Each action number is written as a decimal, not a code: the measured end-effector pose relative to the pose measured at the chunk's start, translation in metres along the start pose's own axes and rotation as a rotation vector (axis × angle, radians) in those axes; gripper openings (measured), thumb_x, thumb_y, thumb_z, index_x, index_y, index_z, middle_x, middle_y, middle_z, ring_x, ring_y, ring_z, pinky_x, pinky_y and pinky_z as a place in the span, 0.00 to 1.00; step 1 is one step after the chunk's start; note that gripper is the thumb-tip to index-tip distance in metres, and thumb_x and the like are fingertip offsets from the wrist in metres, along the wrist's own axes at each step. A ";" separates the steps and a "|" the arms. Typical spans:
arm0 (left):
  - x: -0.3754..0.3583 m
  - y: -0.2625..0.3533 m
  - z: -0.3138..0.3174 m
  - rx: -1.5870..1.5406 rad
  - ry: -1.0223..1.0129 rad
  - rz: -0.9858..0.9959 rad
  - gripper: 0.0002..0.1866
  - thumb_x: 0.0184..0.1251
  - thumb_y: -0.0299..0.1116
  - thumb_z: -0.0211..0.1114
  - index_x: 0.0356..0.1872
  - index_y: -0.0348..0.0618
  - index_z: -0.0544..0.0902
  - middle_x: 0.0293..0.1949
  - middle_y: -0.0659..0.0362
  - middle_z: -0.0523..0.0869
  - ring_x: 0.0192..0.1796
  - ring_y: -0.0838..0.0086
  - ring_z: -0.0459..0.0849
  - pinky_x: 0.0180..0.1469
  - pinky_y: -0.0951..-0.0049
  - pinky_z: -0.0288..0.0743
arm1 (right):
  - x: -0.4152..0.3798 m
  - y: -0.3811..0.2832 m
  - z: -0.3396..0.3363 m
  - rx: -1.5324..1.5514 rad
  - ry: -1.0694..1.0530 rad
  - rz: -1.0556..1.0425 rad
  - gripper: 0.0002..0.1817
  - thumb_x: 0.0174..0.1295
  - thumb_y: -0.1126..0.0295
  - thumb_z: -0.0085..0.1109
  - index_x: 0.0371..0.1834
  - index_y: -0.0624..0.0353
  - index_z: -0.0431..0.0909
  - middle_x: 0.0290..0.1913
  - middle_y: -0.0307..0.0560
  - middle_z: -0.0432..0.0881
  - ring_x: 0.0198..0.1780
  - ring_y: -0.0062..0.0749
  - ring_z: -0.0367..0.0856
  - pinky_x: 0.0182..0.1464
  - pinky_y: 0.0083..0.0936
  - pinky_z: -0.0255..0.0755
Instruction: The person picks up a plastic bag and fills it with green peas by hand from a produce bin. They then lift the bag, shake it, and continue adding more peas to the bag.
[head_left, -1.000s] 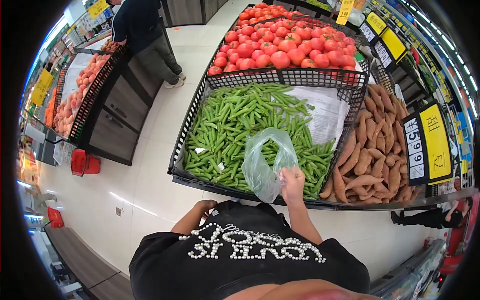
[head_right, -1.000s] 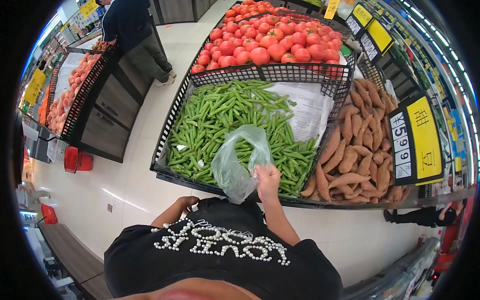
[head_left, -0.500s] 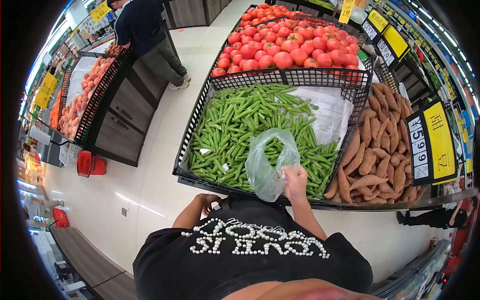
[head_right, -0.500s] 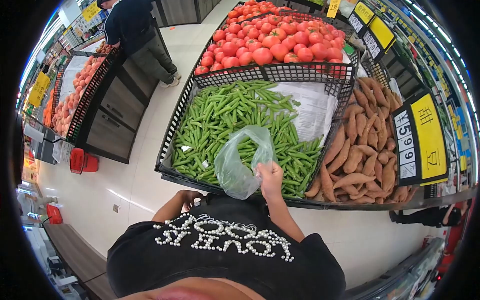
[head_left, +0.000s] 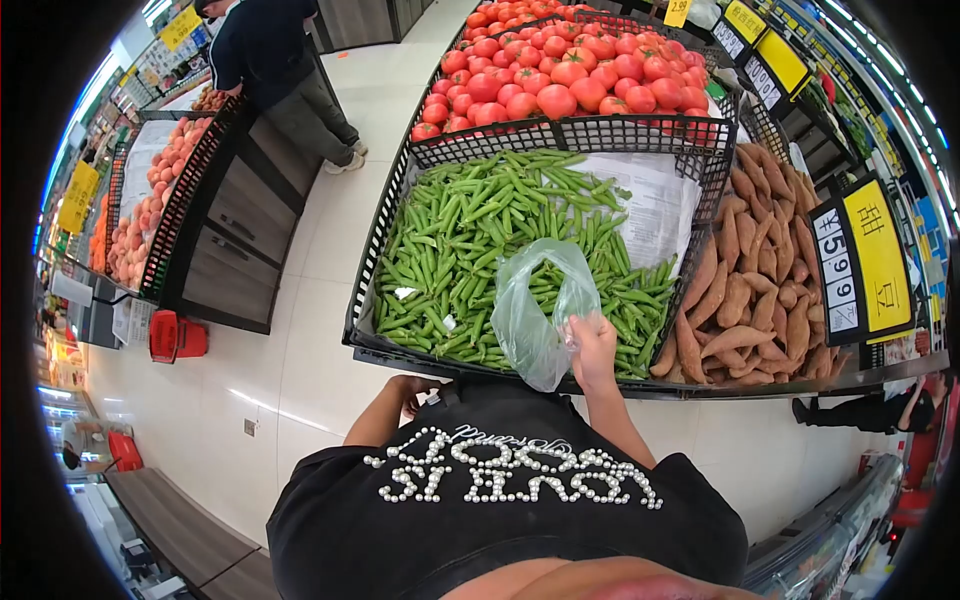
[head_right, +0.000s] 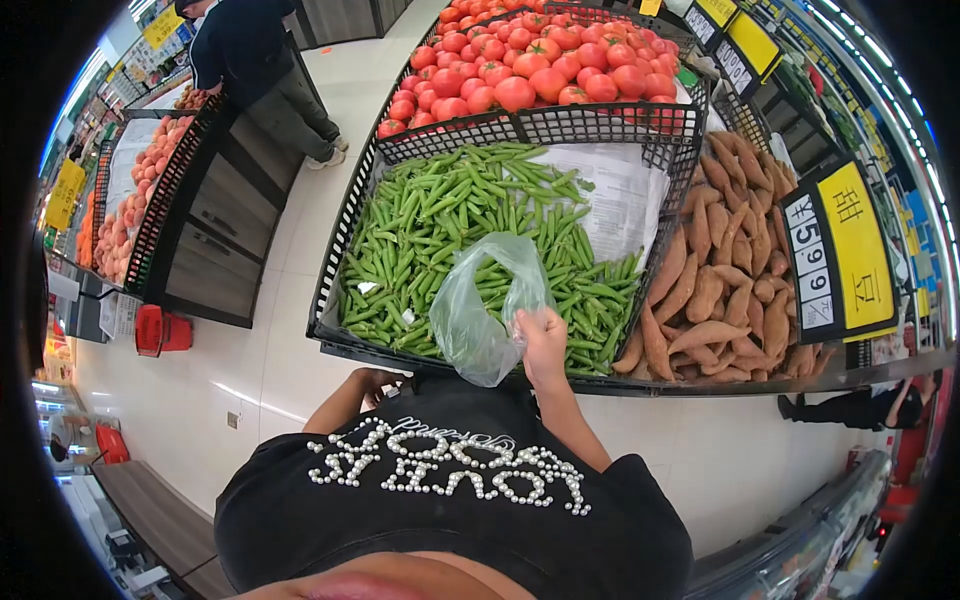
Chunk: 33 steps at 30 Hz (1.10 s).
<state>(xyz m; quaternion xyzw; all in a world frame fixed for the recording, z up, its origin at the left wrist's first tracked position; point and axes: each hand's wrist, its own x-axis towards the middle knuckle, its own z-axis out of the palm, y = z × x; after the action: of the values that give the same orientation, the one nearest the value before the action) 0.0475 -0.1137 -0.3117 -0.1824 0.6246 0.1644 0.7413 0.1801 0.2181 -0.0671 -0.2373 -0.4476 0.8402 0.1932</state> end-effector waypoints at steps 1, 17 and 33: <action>-0.001 0.000 0.000 0.007 0.006 0.011 0.24 0.56 0.49 0.62 0.53 0.54 0.79 0.51 0.46 0.83 0.46 0.54 0.83 0.48 0.54 0.78 | -0.001 0.000 0.000 -0.006 0.007 -0.002 0.07 0.64 0.79 0.56 0.28 0.57 0.74 0.24 0.37 0.76 0.24 0.21 0.72 0.35 0.25 0.70; 0.000 -0.014 -0.002 0.073 0.124 0.189 0.19 0.54 0.44 0.61 0.47 0.50 0.83 0.45 0.49 0.86 0.47 0.56 0.84 0.49 0.56 0.78 | 0.002 0.008 -0.001 -0.022 -0.017 -0.049 0.04 0.64 0.77 0.59 0.31 0.59 0.77 0.26 0.35 0.78 0.27 0.18 0.73 0.31 0.20 0.66; -0.246 0.005 0.091 0.725 0.458 0.865 0.19 0.69 0.41 0.50 0.46 0.36 0.82 0.41 0.42 0.86 0.44 0.46 0.83 0.49 0.54 0.75 | -0.014 -0.039 0.011 -0.363 0.157 -0.448 0.19 0.64 0.82 0.58 0.22 0.52 0.60 0.21 0.33 0.67 0.25 0.18 0.67 0.35 0.20 0.68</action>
<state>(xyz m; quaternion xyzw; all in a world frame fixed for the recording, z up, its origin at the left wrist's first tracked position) 0.0833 -0.0703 -0.0557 0.3211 0.8018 0.1842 0.4691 0.1898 0.2233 -0.0258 -0.2275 -0.6153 0.6620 0.3625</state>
